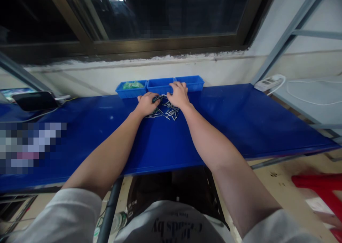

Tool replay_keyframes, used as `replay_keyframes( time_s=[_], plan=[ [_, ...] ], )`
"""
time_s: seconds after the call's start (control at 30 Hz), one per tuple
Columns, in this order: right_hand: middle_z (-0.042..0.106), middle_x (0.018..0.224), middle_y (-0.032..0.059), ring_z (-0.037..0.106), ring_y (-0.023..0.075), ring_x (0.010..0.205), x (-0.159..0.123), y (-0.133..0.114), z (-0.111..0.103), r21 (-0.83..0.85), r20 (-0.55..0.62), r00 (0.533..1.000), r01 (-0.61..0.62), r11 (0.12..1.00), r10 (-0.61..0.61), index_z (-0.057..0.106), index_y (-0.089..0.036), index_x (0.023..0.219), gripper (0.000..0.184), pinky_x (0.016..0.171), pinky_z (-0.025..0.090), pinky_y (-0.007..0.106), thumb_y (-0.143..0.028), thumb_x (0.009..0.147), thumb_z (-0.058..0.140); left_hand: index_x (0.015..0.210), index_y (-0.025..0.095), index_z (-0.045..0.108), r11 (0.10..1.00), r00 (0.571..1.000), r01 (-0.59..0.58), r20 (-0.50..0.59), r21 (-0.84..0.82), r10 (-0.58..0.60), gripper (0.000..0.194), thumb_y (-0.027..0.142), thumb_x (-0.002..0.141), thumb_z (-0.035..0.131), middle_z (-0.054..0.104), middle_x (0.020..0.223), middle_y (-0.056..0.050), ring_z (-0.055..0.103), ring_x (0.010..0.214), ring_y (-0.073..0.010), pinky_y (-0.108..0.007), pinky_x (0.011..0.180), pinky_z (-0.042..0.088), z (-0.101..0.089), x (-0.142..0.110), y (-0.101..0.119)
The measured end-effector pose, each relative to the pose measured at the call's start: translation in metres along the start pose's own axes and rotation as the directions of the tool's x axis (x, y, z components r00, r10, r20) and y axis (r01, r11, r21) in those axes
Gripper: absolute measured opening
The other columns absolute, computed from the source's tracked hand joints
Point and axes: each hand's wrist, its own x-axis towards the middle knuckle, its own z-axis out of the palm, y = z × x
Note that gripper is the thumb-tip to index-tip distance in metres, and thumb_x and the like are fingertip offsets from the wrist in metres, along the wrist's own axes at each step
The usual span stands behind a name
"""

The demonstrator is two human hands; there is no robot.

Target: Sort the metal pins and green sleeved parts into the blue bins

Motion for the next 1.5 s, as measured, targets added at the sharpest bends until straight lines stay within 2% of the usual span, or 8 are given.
replay_keyframes(
  time_s=[0.13,0.37,0.73,0.87,1.0,1.13,1.3,1.5],
  plan=[
    [0.067,0.113,0.0101,0.05,0.0322,0.115,-0.005,-0.015,0.002,0.067,0.23,0.941,0.239,0.969,-0.248,0.072,-0.021,0.113,0.032,0.101,0.039,0.05,-0.032,0.085,0.06,0.117,0.023,0.068,1.0,1.0,-0.02,0.018,0.008,0.02,0.033,0.031,0.091,0.051,0.067,0.125,-0.011,0.055,0.124,-0.0315,-0.05,0.099,0.036,-0.001,-0.001,0.001],
    [0.069,0.099,0.009,0.052,0.0278,0.103,-0.005,-0.014,0.009,0.037,0.374,0.88,0.303,0.952,-0.294,0.077,-0.02,0.098,0.023,0.097,0.038,0.044,-0.026,0.083,0.06,0.113,0.023,0.069,1.0,0.999,-0.028,0.026,0.009,0.028,0.032,0.024,0.09,0.047,0.067,0.124,-0.009,0.055,0.124,-0.0296,-0.049,0.1,0.037,0.0,0.0,-0.001],
    [0.066,0.095,0.0095,0.053,0.0255,0.099,-0.003,-0.011,0.016,0.067,0.3,0.906,0.292,0.954,-0.298,0.075,-0.017,0.089,0.016,0.095,0.04,0.042,-0.018,0.089,0.059,0.107,0.023,0.071,0.999,0.999,-0.053,0.008,-0.009,0.053,0.029,0.025,0.091,0.047,0.069,0.12,-0.008,0.057,0.119,-0.0289,-0.048,0.099,0.037,0.001,0.0,-0.001],
    [0.066,0.096,0.009,0.058,0.0226,0.095,-0.003,-0.016,0.01,0.215,0.169,0.941,0.255,0.943,-0.293,0.073,-0.017,0.091,0.017,0.094,0.043,0.04,-0.018,0.09,0.057,0.106,0.023,0.07,0.998,0.998,-0.065,-0.014,-0.015,0.065,0.028,0.026,0.091,0.048,0.07,0.117,-0.009,0.058,0.117,-0.03,-0.048,0.098,0.036,0.001,0.0,0.0],
    [0.069,0.088,0.0057,0.061,0.0197,0.083,0.0,-0.02,0.008,0.431,0.082,0.979,0.137,0.892,-0.189,0.07,-0.016,0.087,0.011,0.085,0.048,0.037,-0.019,0.086,0.059,0.108,0.02,0.069,0.994,0.994,-0.106,-0.044,-0.035,0.105,0.028,0.027,0.09,0.049,0.07,0.113,-0.011,0.06,0.113,-0.0308,-0.049,0.097,0.036,0.001,0.0,0.0],
    [0.069,0.077,0.0027,0.061,0.0166,0.069,0.003,-0.021,0.014,0.631,0.091,0.994,-0.013,0.776,-0.058,0.066,-0.017,0.082,0.008,0.075,0.052,0.035,-0.018,0.084,0.059,0.102,0.019,0.07,0.992,0.993,-0.119,-0.023,-0.05,0.118,0.025,0.031,0.092,0.05,0.071,0.107,-0.01,0.062,0.108,-0.0296,-0.047,0.098,0.035,0.0,0.001,0.001],
    [0.066,0.071,0.0012,0.061,0.0146,0.063,0.006,-0.02,0.017,0.692,0.098,0.995,-0.088,0.717,0.028,0.064,-0.017,0.079,0.003,0.071,0.053,0.034,-0.016,0.081,0.062,0.097,0.019,0.068,0.995,0.995,-0.097,-0.032,-0.035,0.096,0.029,0.031,0.099,0.042,0.072,0.103,-0.009,0.063,0.107,-0.0284,-0.045,0.097,0.034,-0.001,0.003,0.0],
    [0.07,0.077,0.0021,0.064,0.0166,0.072,0.002,-0.021,0.012,0.677,0.086,0.994,-0.01,0.735,-0.065,0.066,-0.018,0.079,0.006,0.076,0.055,0.036,-0.018,0.073,0.068,0.094,0.02,0.066,0.998,0.998,-0.055,-0.036,-0.002,0.055,0.028,0.027,0.099,0.039,0.072,0.102,-0.009,0.063,0.106,-0.0295,-0.047,0.095,0.034,0.001,0.004,-0.001]
  ],
)
